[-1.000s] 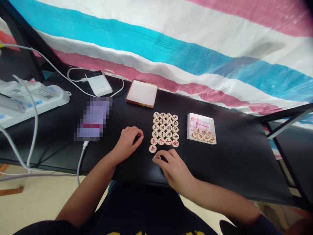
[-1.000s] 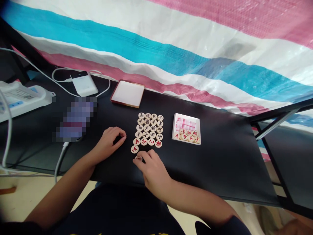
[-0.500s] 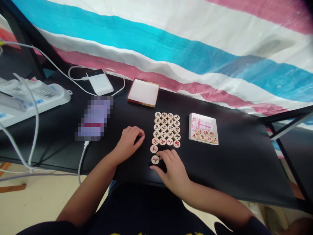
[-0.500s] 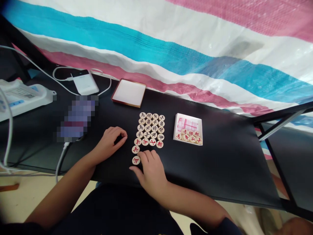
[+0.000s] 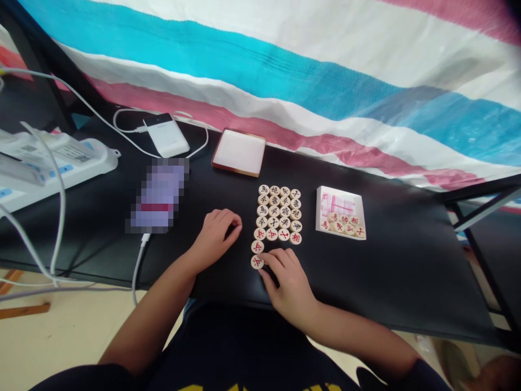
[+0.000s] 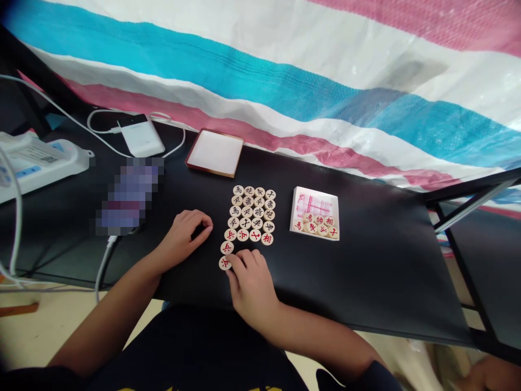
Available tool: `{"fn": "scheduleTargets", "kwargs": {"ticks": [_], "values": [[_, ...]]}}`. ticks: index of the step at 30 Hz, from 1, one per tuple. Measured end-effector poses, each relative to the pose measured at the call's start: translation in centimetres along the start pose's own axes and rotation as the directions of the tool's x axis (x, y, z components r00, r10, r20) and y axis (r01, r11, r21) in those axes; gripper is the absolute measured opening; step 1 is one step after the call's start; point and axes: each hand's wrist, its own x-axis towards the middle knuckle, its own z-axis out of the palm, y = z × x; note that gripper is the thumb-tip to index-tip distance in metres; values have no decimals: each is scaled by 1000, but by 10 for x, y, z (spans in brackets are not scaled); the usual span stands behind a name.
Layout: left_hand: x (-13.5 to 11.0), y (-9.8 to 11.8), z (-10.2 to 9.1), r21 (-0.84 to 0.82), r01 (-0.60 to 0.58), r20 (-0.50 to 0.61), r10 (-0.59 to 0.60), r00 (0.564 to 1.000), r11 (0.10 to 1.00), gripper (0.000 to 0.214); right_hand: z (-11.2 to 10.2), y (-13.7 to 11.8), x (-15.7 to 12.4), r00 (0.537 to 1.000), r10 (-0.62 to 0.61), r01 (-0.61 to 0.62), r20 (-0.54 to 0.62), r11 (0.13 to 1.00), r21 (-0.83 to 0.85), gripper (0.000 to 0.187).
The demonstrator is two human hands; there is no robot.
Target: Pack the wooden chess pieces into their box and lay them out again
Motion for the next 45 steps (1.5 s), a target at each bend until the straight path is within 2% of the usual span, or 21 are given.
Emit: {"fn": "scheduleTargets", "kwargs": {"ticks": [3,8,12,18,25,37,45], "values": [[0,0,0,5,-2,-3,2,1000,1000,9,0,-1,0,1000,-12,12,-3,1000,20,30],[-1,0,0,6,-1,2,1,1000,1000,9,7,-3,1,995,34,-36,-90,999,-22,28],[0,0,0,7,3,-1,-3,1000,1000,10,11,-2,1,990,28,-35,-141,998,-43,19],[0,0,0,6,3,0,-3,1000,1000,9,10,-2,1,993,36,-38,-116,999,-19,18],[0,0,0,1,15,7,-15,1000,1000,10,11,-4,5,989,50,-52,-138,999,-11,17],[0,0,-1,0,16,16,-16,1000,1000,10,10,-2,2,989,92,-77,-113,989,130,22],[0,-2,1,15,4,22,-5,1000,1000,10,9,-1,3,987,89,-74,-132,991,115,19]]}}
